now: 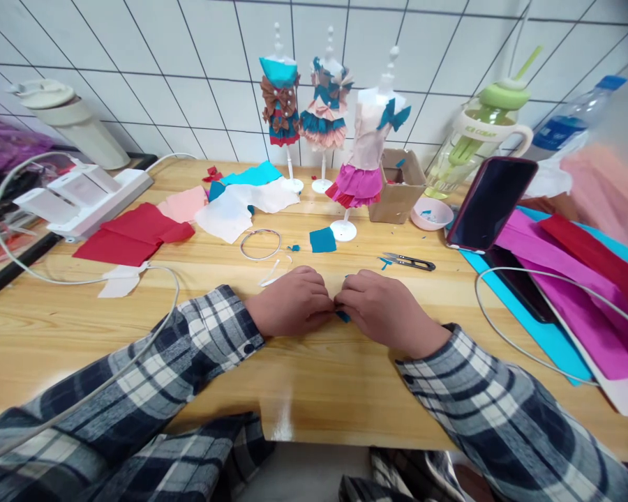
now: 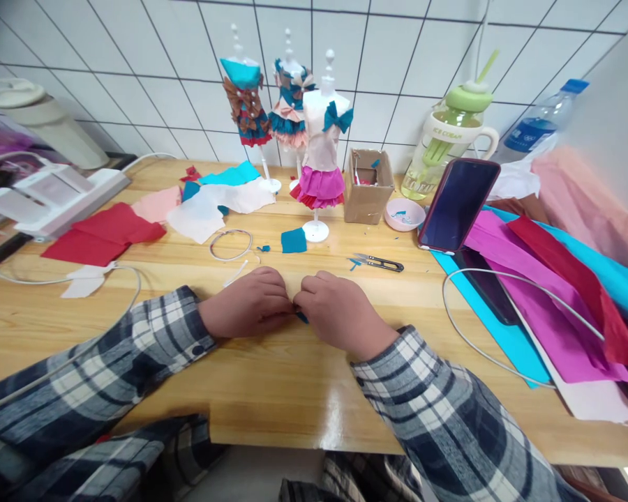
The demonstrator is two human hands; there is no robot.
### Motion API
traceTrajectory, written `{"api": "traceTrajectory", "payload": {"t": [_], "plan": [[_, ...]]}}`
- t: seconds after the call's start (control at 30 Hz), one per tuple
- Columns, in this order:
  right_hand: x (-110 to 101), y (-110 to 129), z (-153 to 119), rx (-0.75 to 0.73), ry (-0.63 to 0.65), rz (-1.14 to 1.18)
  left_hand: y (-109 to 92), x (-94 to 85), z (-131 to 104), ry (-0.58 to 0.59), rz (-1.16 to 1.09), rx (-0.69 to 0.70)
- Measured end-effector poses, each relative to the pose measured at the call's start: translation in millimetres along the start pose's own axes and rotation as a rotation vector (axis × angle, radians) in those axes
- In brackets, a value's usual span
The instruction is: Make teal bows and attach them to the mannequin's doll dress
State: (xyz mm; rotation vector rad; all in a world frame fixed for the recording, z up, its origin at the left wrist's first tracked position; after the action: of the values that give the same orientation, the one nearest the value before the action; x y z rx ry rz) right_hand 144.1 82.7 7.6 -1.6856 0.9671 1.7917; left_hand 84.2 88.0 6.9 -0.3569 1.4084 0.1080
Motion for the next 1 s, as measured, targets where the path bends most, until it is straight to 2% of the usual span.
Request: {"api": "traceTrajectory", "payload": {"t": [0.17,0.23,0.3,0.43,0.7,0.77,1.0], "plan": [[-15.7,-20.5,-7.4,0.08,-0.225,0.445,8.9,-5.5,-2.5,-0.076,-0.002,-0.042],[-13.4,-30.1,-8.8,0.135,-0.27,0.617,9.0,-6.7,-3.0,-0.092,-0.001,-0.048],[-2.1,-38.0,-6.9,0.213,-0.237,0.751,10.0,-7.9,-3.5,-0.109,0.008,-0.081],[26.2,-45.2,-1.2,0.363,-0.09,0.908,15.7,-10.2,-6.4,-0.162,-0.034,-0.167],[53.1,-45.4,-3.6,0.545,-0.025,1.443,24.0,-12.5,-9.4,-0.216,-0.133,-0.251],[52.6,-44.6,-3.6,0.534,-0.042,1.49,24.6,-12.5,-9.3,-0.213,-0.134,-0.259],[35.8,-43.5,-5.2,0.494,-0.106,1.278,27.1,-15.5,-10.1,-0.226,-0.133,-0.295]]}}
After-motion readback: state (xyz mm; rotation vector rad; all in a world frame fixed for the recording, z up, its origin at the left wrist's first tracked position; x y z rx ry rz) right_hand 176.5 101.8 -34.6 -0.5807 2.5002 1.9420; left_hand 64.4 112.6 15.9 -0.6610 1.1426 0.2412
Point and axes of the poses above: each hand's wrist, its own z-axis towards the middle knuckle, its own x-axis out of the palm, y = z × x, the point moved 9 cm from there along z, towards the middle knuckle, and after that the axes turned 7 degrees about y, right-handed, at the moved point
